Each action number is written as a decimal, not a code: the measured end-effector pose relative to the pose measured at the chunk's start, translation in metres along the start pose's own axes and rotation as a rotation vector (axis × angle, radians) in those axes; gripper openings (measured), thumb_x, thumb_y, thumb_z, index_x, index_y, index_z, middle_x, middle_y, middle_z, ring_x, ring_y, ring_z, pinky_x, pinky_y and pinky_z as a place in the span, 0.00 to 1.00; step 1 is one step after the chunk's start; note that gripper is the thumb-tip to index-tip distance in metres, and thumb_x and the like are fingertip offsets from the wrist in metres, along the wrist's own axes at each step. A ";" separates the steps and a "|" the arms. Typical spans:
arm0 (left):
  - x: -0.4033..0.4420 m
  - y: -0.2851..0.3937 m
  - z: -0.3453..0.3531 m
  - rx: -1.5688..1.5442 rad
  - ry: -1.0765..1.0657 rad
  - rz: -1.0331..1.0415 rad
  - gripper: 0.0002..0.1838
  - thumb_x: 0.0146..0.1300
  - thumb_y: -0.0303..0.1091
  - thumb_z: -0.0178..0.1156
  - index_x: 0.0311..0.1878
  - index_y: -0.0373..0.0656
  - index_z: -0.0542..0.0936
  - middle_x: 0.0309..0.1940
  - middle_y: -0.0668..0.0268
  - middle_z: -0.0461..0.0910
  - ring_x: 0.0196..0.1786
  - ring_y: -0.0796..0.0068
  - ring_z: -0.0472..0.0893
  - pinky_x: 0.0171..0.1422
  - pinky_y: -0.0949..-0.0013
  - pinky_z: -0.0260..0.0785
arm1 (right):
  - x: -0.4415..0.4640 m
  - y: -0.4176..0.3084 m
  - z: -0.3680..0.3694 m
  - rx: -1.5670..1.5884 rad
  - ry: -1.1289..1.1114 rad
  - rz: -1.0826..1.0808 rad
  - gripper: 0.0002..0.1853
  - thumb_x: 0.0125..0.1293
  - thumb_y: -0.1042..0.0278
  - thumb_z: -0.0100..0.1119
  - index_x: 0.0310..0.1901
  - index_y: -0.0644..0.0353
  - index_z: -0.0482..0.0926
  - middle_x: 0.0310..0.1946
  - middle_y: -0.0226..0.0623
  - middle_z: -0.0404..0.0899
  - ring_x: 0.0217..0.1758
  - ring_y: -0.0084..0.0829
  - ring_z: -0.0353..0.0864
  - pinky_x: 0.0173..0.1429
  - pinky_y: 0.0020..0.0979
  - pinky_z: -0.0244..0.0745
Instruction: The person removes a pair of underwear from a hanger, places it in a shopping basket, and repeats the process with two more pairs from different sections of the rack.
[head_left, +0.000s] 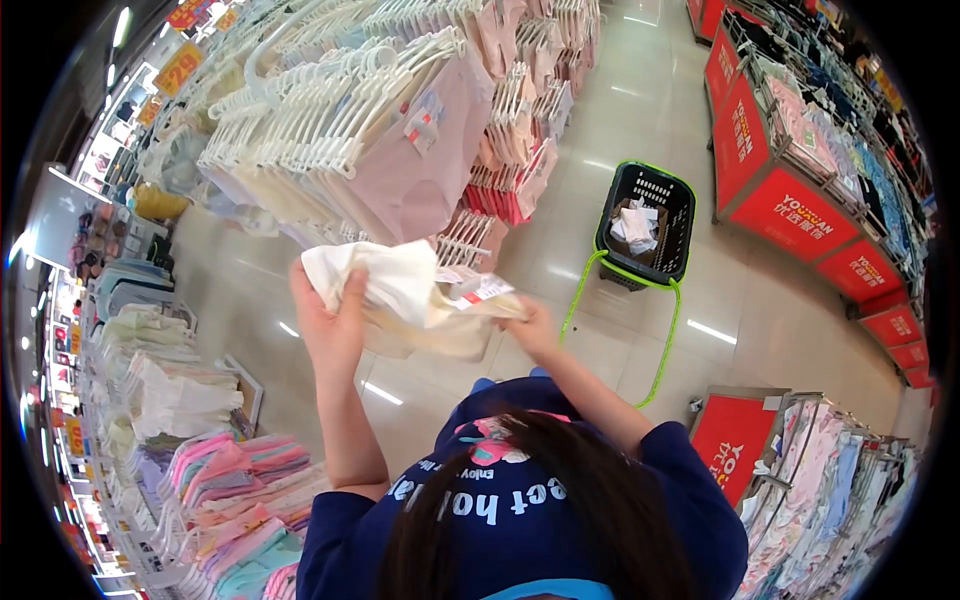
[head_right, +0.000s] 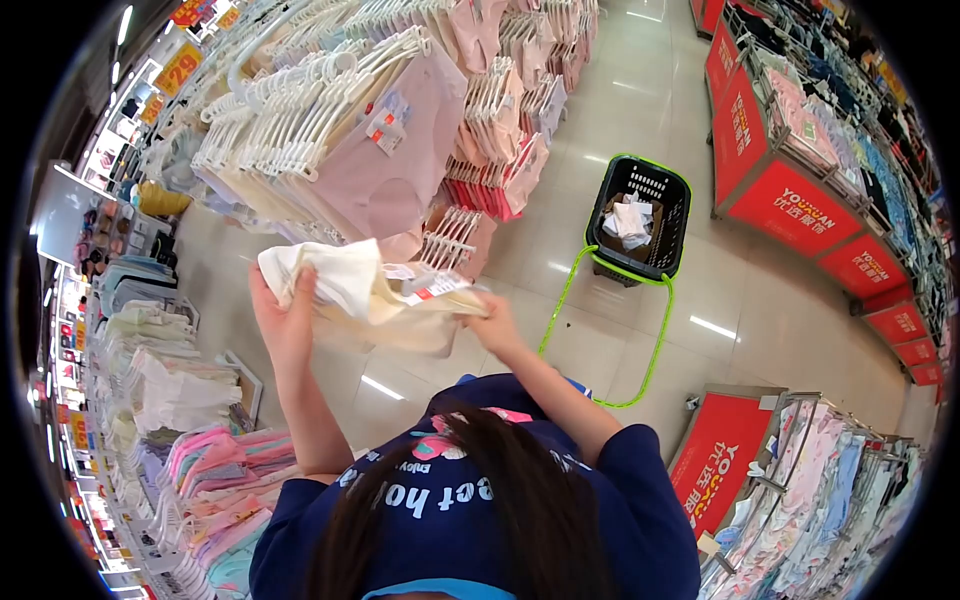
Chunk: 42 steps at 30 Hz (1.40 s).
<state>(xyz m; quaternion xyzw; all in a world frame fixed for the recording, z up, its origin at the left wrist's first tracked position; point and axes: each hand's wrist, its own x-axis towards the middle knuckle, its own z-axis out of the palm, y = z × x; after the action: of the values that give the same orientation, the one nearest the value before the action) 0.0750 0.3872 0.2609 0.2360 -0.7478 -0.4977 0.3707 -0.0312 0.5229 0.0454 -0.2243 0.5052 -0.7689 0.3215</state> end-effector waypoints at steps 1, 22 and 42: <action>0.000 -0.003 0.000 0.083 0.086 0.028 0.24 0.58 0.24 0.54 0.56 0.40 0.56 0.35 0.63 0.74 0.39 0.80 0.73 0.46 0.79 0.64 | 0.001 -0.009 -0.015 0.015 0.051 -0.074 0.05 0.58 0.73 0.55 0.34 0.62 0.77 0.26 0.29 0.77 0.28 0.18 0.72 0.32 0.21 0.66; -0.033 -0.047 0.079 0.458 -0.237 0.201 0.09 0.49 0.29 0.62 0.35 0.38 0.79 0.27 0.63 0.67 0.32 0.68 0.69 0.36 0.72 0.61 | -0.039 -0.171 -0.145 -0.191 0.102 -0.196 0.08 0.63 0.71 0.46 0.35 0.67 0.73 0.26 0.33 0.74 0.23 0.22 0.75 0.25 0.20 0.68; 0.009 -0.071 0.105 0.334 -0.125 0.156 0.10 0.68 0.33 0.37 0.36 0.38 0.65 0.25 0.62 0.67 0.27 0.74 0.66 0.34 0.74 0.60 | -0.009 -0.192 -0.171 -0.548 0.172 -0.156 0.10 0.64 0.70 0.47 0.39 0.67 0.75 0.27 0.27 0.73 0.30 0.15 0.68 0.35 0.18 0.64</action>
<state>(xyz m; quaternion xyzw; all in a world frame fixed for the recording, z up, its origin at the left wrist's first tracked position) -0.0144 0.4125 0.1745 0.2041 -0.8577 -0.3500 0.3166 -0.1907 0.6915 0.1553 -0.2749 0.7006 -0.6424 0.1450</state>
